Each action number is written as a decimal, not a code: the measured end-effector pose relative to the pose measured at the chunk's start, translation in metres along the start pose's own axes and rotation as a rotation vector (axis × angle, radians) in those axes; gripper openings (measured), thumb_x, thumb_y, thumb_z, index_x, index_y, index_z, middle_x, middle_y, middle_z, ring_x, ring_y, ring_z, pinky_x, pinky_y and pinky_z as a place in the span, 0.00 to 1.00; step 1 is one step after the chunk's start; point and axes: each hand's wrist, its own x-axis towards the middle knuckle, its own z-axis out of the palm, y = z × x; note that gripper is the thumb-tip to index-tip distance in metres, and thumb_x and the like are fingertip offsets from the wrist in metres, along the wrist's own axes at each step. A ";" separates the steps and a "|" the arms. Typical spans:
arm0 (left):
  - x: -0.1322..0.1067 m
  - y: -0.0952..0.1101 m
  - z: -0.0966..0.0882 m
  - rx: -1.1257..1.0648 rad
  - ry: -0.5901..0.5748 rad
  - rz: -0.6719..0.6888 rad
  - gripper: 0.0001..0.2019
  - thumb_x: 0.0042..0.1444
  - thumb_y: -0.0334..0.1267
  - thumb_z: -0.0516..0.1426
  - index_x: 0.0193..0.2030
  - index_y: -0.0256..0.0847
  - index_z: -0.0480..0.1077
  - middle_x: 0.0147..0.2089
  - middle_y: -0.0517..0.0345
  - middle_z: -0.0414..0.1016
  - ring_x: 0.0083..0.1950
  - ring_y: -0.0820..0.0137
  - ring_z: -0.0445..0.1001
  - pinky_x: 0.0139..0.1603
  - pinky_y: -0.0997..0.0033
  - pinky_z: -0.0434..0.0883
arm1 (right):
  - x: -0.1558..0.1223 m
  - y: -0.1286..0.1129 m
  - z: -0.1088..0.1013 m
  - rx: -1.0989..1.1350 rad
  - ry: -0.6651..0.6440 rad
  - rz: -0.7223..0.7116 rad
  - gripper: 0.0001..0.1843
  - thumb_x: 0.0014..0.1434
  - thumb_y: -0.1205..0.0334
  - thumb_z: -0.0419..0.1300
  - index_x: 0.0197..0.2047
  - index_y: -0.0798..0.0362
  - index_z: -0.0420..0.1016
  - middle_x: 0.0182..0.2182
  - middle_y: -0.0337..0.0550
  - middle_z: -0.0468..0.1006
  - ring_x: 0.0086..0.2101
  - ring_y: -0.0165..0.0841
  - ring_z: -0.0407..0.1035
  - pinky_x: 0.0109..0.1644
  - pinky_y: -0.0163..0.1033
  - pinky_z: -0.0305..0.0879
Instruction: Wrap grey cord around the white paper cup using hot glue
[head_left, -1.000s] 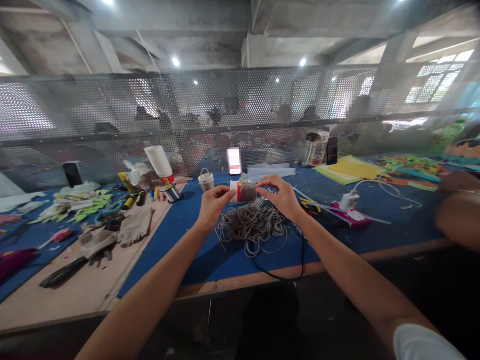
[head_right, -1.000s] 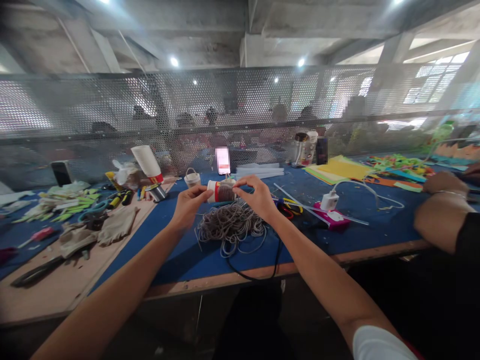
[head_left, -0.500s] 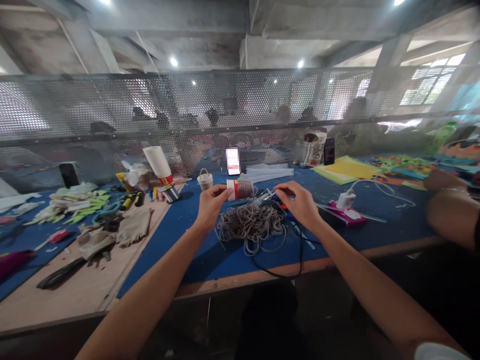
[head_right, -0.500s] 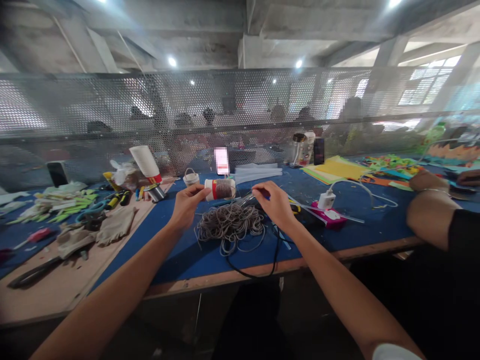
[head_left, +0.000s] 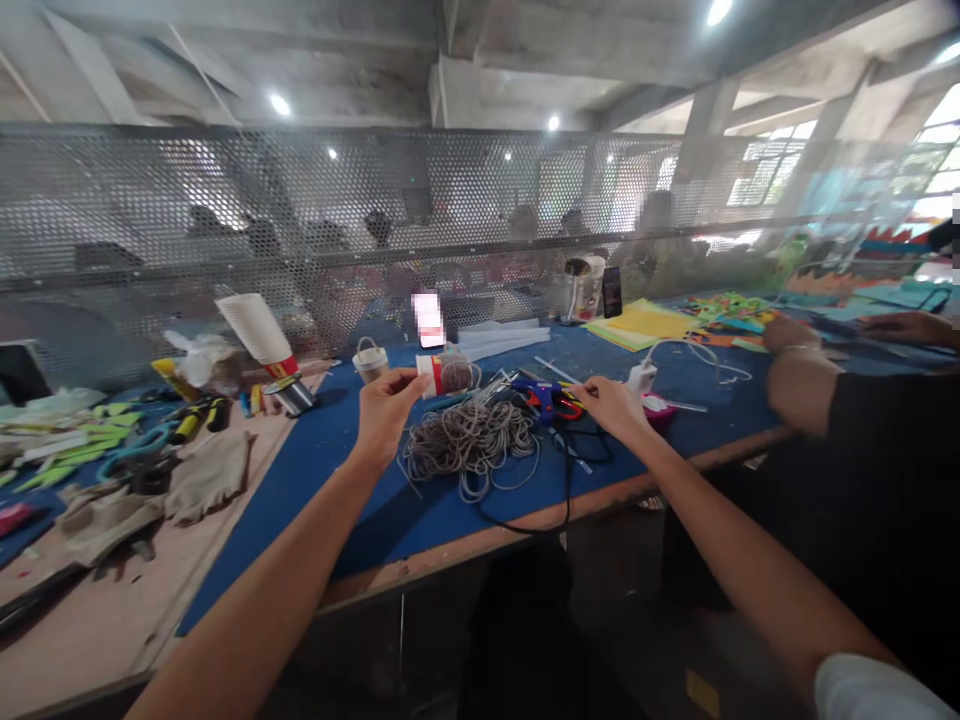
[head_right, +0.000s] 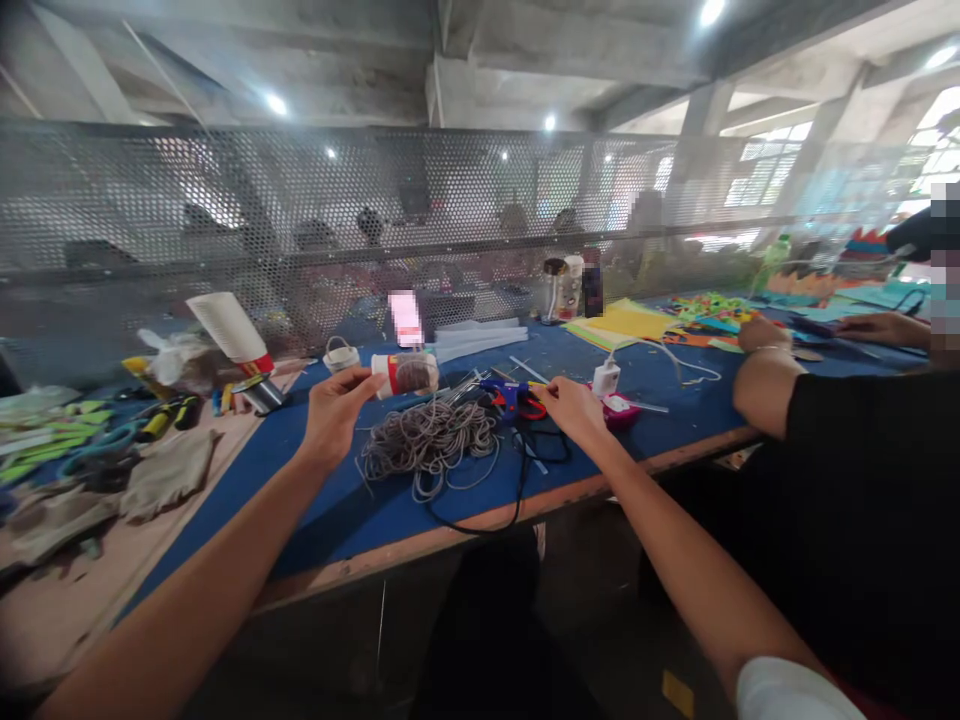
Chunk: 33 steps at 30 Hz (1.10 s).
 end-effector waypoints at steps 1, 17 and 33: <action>0.000 0.001 0.000 0.008 -0.001 0.006 0.10 0.47 0.43 0.67 0.30 0.37 0.77 0.26 0.62 0.71 0.28 0.75 0.64 0.31 0.74 0.61 | 0.001 -0.005 0.001 0.001 -0.018 -0.013 0.24 0.65 0.40 0.52 0.40 0.49 0.81 0.39 0.50 0.84 0.43 0.44 0.77 0.41 0.40 0.63; -0.004 0.006 0.003 -0.004 -0.003 -0.009 0.12 0.47 0.45 0.67 0.31 0.37 0.78 0.28 0.60 0.74 0.29 0.74 0.66 0.33 0.73 0.64 | 0.017 -0.039 0.018 -0.013 -0.208 -0.010 0.27 0.60 0.38 0.53 0.23 0.50 0.76 0.22 0.47 0.79 0.30 0.40 0.76 0.33 0.38 0.61; -0.006 0.009 0.003 -0.037 -0.031 -0.041 0.13 0.46 0.46 0.68 0.29 0.37 0.78 0.27 0.60 0.74 0.29 0.73 0.66 0.34 0.72 0.65 | -0.017 -0.083 0.003 1.503 -0.309 -0.023 0.19 0.51 0.47 0.70 0.39 0.51 0.74 0.32 0.39 0.79 0.27 0.27 0.72 0.31 0.32 0.72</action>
